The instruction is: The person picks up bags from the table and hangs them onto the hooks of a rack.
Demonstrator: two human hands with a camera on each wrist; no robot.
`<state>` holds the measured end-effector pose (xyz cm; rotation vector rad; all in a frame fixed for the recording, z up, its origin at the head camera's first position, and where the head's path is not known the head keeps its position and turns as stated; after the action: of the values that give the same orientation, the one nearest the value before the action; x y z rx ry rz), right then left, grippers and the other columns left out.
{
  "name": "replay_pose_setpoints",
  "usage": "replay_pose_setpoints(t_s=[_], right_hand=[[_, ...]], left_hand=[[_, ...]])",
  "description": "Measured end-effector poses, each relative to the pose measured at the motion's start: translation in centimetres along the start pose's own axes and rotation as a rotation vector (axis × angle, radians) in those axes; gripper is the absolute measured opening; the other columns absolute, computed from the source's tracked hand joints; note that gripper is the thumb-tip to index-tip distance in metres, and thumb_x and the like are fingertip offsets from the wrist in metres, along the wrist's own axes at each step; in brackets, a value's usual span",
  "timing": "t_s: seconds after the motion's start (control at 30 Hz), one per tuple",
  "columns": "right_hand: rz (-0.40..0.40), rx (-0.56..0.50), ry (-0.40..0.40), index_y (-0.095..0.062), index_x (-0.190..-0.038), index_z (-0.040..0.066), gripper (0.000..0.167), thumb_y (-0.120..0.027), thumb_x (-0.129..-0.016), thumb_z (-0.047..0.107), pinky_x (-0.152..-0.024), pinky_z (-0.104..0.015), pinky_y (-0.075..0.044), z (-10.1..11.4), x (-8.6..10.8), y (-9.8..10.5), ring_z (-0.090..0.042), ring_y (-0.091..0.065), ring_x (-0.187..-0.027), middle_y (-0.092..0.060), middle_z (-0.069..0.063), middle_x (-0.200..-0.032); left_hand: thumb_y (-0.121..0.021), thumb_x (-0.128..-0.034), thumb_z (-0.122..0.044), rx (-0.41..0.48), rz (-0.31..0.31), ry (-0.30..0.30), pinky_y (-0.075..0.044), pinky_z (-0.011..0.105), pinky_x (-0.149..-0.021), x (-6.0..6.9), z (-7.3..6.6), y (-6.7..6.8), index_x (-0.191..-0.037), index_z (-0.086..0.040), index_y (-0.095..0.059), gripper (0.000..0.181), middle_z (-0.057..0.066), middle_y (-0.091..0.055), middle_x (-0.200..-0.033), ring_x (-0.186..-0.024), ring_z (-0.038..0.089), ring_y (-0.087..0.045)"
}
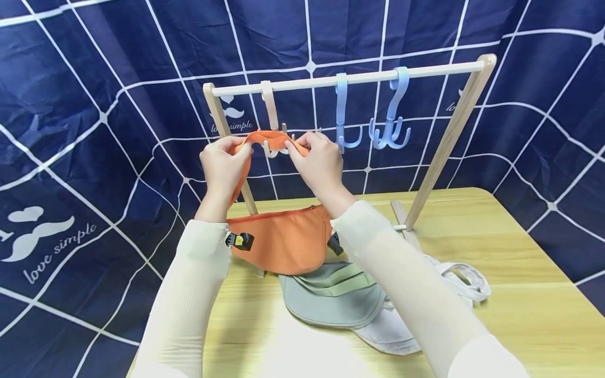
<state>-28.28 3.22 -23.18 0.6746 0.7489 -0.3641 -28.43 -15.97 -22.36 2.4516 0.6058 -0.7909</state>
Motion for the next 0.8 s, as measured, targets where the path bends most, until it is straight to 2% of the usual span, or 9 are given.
replay_pose_setpoints(t_s=[0.2,0.47,0.57,0.8], right_hand=[[-0.001,-0.045,-0.003,-0.069,-0.079,0.009,0.025,-0.07,-0.086,0.032,-0.058,-0.034,-0.045,-0.3,1.1,-0.8,-0.02,-0.058,-0.07,-0.065,-0.003,-0.078],[-0.057,-0.116,0.006,-0.07,-0.077,0.007,0.023,-0.072,-0.084,0.028,-0.058,-0.033,-0.045,-0.7,2.1,-1.2,-0.021,-0.058,-0.067,-0.065,-0.005,-0.075],[-0.051,-0.132,-0.022,-0.071,-0.078,0.008,0.022,-0.072,-0.084,0.029,-0.059,-0.033,-0.045,-0.8,2.4,-1.3,-0.02,-0.059,-0.069,-0.066,-0.005,-0.077],[-0.012,-0.109,-0.112,-0.072,-0.082,0.013,0.024,-0.072,-0.083,0.036,-0.057,-0.035,-0.044,-1.2,3.0,-1.5,-0.018,-0.059,-0.071,-0.067,0.0,-0.081]], left_hand=[[-0.074,-0.0811,-0.017,0.013,-0.004,0.005,-0.039,0.019,-0.059,0.8,1.0,0.2,-0.087,-0.002,-0.076,0.016,0.01,-0.07,-0.079,-0.066,0.013,-0.053],[-0.075,-0.0809,-0.016,0.058,0.0,-0.01,-0.041,0.019,-0.061,1.6,1.5,0.1,-0.088,-0.001,-0.076,0.016,0.011,-0.071,-0.082,-0.068,0.014,-0.055],[-0.075,-0.0809,-0.015,0.071,-0.001,-0.007,-0.042,0.018,-0.062,1.9,1.8,0.0,-0.089,-0.001,-0.076,0.016,0.012,-0.071,-0.083,-0.069,0.015,-0.056],[-0.074,-0.0812,-0.015,0.09,0.027,0.046,-0.047,0.017,-0.059,2.4,2.4,-0.1,-0.092,-0.001,-0.075,0.017,0.012,-0.07,-0.083,-0.068,0.018,-0.06]])
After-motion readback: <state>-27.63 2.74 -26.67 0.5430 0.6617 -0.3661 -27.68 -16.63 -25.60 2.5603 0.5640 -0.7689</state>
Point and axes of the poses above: each hand's wrist, its own x-axis away from the middle knuckle, its own y-axis out of the back of the hand, z = x × y, the point moved 3 cm from there along -x, towards the middle knuckle
